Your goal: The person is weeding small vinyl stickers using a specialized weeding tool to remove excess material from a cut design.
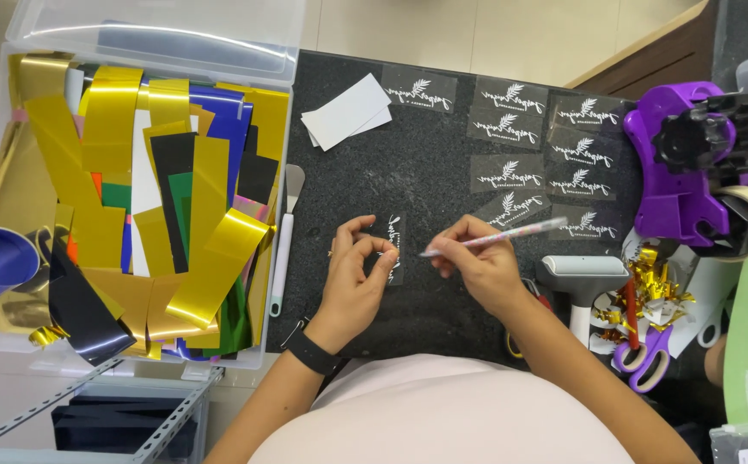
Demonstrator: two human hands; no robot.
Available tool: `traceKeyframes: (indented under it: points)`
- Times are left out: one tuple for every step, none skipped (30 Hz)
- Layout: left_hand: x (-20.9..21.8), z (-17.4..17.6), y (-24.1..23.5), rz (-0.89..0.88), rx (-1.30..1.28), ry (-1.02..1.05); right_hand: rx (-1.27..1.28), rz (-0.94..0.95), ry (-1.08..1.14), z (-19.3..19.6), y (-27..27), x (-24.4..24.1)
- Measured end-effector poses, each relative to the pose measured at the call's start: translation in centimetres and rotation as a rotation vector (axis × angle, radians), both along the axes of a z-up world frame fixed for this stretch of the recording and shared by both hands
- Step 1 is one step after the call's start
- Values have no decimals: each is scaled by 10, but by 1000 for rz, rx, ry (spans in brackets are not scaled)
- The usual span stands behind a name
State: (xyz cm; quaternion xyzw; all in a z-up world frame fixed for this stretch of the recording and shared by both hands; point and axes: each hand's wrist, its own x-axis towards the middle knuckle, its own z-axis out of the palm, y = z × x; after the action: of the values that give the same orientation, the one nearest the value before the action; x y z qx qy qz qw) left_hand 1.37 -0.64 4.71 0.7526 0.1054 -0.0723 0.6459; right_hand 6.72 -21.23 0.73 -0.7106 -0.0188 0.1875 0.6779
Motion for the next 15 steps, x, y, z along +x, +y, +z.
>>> traceKeyframes:
  points:
    - [-2,-6,0,-8,0,0,0,-8,0,2,-6,-1]
    - [-4,-13,-1,12,-47,26,-107,53,0,3,-13,-1]
    - [-5,-19,-2,29,-95,52,-215,111,1,5,-20,-2]
    - [-5,-16,-1,17,-95,51,-215,99,1,12,-19,-4]
    - [-5,-13,-2,44,-136,71,-414,170,-50,19,-20,-7]
    - [-5,-10,-3,71,-176,92,-613,240,-97,27,-21,-10]
    - [-6,-13,-2,57,-182,92,-621,227,-93,20,-21,-13]
    - [-6,-16,-2,66,-203,101,-718,258,-156,14,-22,-17]
    - [-4,-18,-1,76,-220,106,-814,288,-222,8,-22,-18]
    - [-5,-16,-1,61,-223,103,-819,274,-220,6,-23,-21]
    - [-5,-13,-2,58,-215,105,-831,258,-247,3,-24,-24]
    - [-5,-11,-1,56,-207,106,-844,242,-275,-1,-24,-27]
    - [-5,-13,-2,41,-210,109,-850,229,-267,-5,-25,-30]
    - [-5,-15,-3,44,-208,93,-853,197,-316,-10,-25,-34]
    - [-6,-18,-3,50,-206,80,-855,168,-365,-15,-24,-37]
